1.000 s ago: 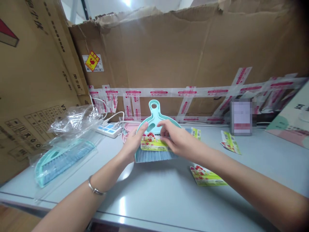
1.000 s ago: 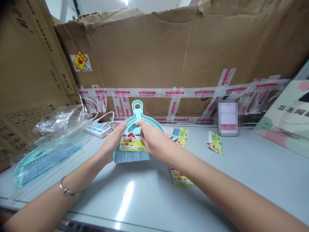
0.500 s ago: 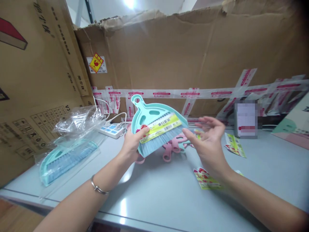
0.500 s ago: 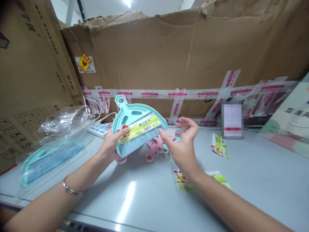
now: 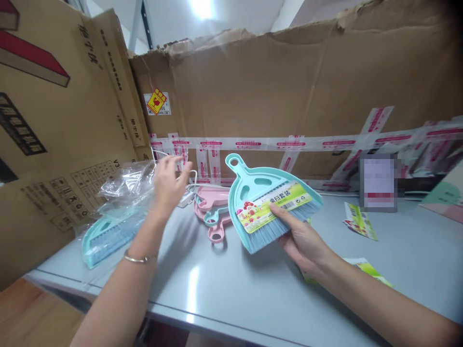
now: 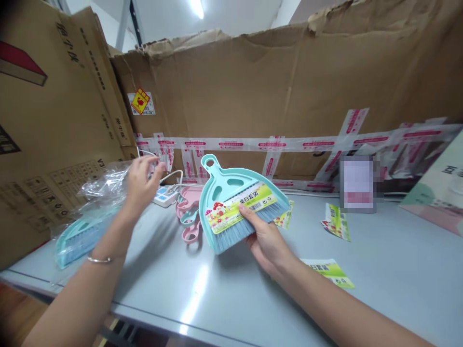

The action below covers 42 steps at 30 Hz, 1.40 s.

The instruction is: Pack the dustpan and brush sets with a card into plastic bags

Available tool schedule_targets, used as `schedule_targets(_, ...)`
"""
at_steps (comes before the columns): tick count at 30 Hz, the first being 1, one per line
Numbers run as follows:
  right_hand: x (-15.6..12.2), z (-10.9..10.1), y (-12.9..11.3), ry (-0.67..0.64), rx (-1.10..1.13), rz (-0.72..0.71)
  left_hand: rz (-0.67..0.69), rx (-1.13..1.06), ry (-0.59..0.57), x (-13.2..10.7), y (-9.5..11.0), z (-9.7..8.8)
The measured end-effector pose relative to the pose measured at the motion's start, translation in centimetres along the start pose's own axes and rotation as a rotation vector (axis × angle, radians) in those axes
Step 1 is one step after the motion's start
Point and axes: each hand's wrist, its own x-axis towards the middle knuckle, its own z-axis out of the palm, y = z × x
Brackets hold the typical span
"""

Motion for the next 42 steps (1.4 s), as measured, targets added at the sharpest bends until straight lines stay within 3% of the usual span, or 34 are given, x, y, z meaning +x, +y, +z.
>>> schedule_targets(1, 0.0, -0.2, -0.1, 0.0, -0.012, 0.012, -0.022, 0.206, 0.052, 1.0, -1.7, -1.0)
schedule_targets(3, 0.1, -0.4, -0.2, -0.011, -0.035, 0.029, -0.18, 0.471, -0.018, 2.2, -5.2, -2.5)
schedule_targets(6, 0.0, -0.5, -0.2, -0.039, -0.061, 0.03, -0.457, 0.644, -0.118, 2.6, -9.2, -3.7)
schedule_targets(8, -0.2, -0.7, -0.1, -0.042, -0.079, 0.04, -0.527, 0.677, -0.129, 2.6, -10.2, -4.0)
schedule_targets(10, -0.4, -1.1, -0.1, -0.042, -0.095, 0.069, -0.44, 0.662, -0.052, 2.4, -9.4, -3.9)
schedule_targets(13, -1.0, -2.0, -0.4, -0.046, -0.101, 0.114, -0.084, 0.57, 0.148, 1.6, -5.5, -2.9)
schedule_targets(15, -1.3, -2.6, -0.8, -0.042, -0.098, 0.132, 0.147, 0.492, 0.126, 0.4, -2.2, -1.5)
schedule_targets(17, -1.5, -3.0, -1.0, -0.047, -0.096, 0.14, 0.339, 0.459, 0.024, -1.1, 0.5, 0.4)
schedule_targets(20, -1.5, -3.3, -1.1, -0.066, -0.12, 0.164, 0.537, 0.483, -0.021, -3.0, 2.5, 2.7)
schedule_targets(22, -1.5, -3.4, -1.0, -0.096, -0.151, 0.196, 0.597, 0.501, -0.021, -3.6, 2.6, 3.4)
schedule_targets(25, -1.5, -3.5, -1.0, -0.174, -0.195, 0.25, 0.614, 0.478, 0.014, -3.4, 2.4, 3.0)
schedule_targets(29, -2.0, -3.5, -1.2, -0.209, -0.21, 0.3, 0.644, 0.331, 0.215, -2.9, 3.2, 1.4)
schedule_targets(31, -2.2, -3.3, -1.2, -0.205, -0.189, 0.311, 0.693, 0.248, 0.252, -3.2, 3.8, 1.0)
schedule_targets(34, -2.3, -3.1, -1.3, -0.146, -0.152, 0.294, 0.772, 0.183, 0.164, -4.0, 4.2, 1.6)
schedule_targets(38, -2.0, -2.7, -1.5, -0.008, -0.102, 0.251, 0.813, 0.26, -0.01, -4.8, 3.9, 3.1)
schedule_targets(42, -1.7, -2.5, -1.5, 0.048, -0.068, 0.221, 0.838, 0.275, -0.086, -5.1, 3.7, 3.5)
